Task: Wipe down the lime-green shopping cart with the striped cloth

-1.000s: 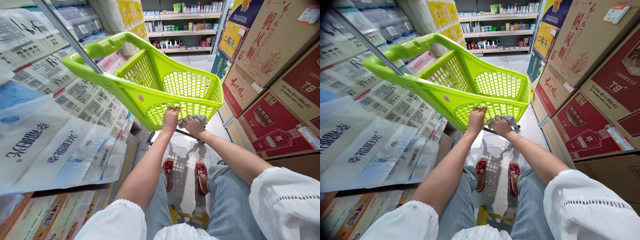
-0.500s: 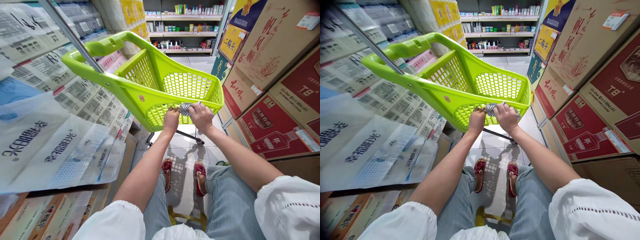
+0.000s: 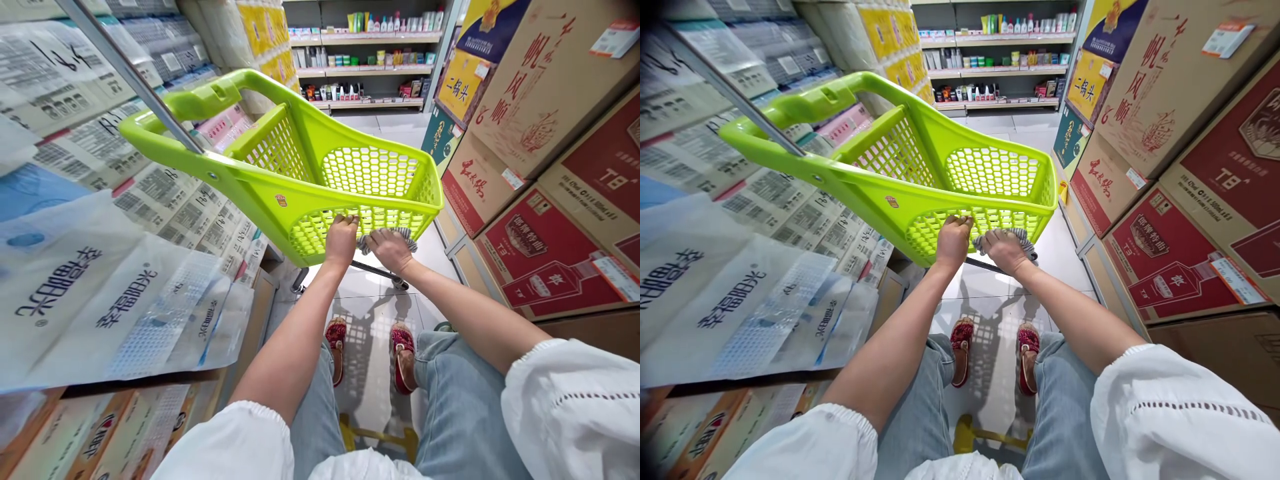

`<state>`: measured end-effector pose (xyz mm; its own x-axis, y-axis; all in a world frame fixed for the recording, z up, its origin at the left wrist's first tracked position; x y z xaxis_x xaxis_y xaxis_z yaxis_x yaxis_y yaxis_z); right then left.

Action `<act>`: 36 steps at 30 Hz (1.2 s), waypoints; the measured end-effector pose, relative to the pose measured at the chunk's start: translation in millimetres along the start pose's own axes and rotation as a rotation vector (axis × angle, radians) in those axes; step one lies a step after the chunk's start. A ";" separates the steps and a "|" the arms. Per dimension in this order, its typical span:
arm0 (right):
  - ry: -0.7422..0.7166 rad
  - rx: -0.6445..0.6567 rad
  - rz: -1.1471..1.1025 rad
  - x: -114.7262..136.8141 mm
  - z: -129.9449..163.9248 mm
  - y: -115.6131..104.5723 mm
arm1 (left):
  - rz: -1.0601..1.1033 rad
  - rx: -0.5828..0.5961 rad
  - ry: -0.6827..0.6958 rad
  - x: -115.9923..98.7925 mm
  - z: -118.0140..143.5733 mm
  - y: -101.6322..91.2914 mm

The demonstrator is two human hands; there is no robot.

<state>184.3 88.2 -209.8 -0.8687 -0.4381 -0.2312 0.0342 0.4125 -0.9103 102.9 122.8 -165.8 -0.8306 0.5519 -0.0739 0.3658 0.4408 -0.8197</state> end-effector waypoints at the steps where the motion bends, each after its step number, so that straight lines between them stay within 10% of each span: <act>1: 0.036 -0.059 0.009 -8.0 -3.5 -15.7 | -0.003 -0.011 0.002 0.1 0.1 -0.8; 8: 0.223 -0.355 0.041 -43.6 -12.1 -87.8 | 0.022 -0.025 -0.001 0.5 1.4 -3.8; 16: 0.001 -0.002 0.036 1.5 8.9 12.5 | 0.027 -0.006 -0.003 3.0 2.1 -1.0; 20: -0.065 0.045 0.047 8.5 15.0 28.6 | 0.036 -0.022 -0.015 6.6 3.5 0.5; 36: 0.249 -0.289 -0.086 -71.5 8.6 -80.4 | 0.016 -0.107 0.062 -19.5 13.0 -26.4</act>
<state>247.9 79.6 -123.0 -0.9569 -0.2882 -0.0350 -0.1540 0.6061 -0.7803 104.0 91.2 -150.1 -0.7983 0.6003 -0.0485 0.4238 0.5027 -0.7534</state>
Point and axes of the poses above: each hand's wrist, its own z-axis away from the middle knuckle, its own y-axis out of the palm, x = y × z, the point moved 9 cm from there along -z, towards the middle knuckle, and after that the axes turned 1 degree about -x, right-handed, at the moved point
